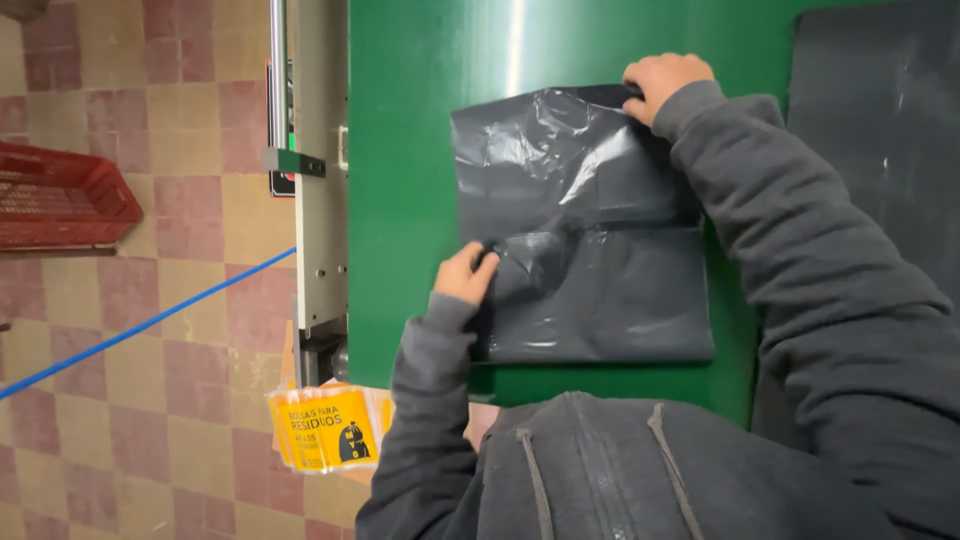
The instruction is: Folding black plastic bags and placing them into yellow printed packaging sleeves.
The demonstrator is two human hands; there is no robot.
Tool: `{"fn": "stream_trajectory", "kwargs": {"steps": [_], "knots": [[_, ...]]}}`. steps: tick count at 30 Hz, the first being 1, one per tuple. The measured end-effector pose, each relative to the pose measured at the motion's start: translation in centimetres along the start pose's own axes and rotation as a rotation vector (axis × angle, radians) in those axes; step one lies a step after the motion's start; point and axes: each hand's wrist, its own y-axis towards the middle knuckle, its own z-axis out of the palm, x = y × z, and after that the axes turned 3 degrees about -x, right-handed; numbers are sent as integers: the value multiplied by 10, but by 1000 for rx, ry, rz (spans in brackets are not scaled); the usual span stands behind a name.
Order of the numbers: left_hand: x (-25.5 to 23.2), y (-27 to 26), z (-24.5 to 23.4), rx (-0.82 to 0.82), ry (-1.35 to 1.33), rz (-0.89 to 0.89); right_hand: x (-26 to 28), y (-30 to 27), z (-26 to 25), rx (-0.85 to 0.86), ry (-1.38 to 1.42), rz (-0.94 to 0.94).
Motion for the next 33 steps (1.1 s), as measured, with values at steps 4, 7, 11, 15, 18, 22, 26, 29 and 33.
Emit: {"fn": "stream_trajectory", "kwargs": {"steps": [4,7,11,15,18,22,26,29,33], "knots": [[30,18,14,-173,51,-76,75,-70,-79,-182,31,-76],[79,29,33,-225,-5,-115,126,-149,-101,-370,110,-256],[143,48,51,-208,-438,-39,156,-242,-68,-468,171,-361],[140,59,42,-192,-108,-136,152,-296,-8,-382,164,-334],[121,56,20,-286,-23,-96,153,-306,1,-357,164,-349],[11,12,-27,-498,163,-34,166,-307,-15,-329,173,-389],[-71,-33,9,-385,493,421,175,-291,-13,-275,184,-295],[-45,-39,72,-275,568,671,223,-240,-5,-334,221,-122],[-13,-46,103,-276,645,753,235,-178,112,-371,167,211]]}}
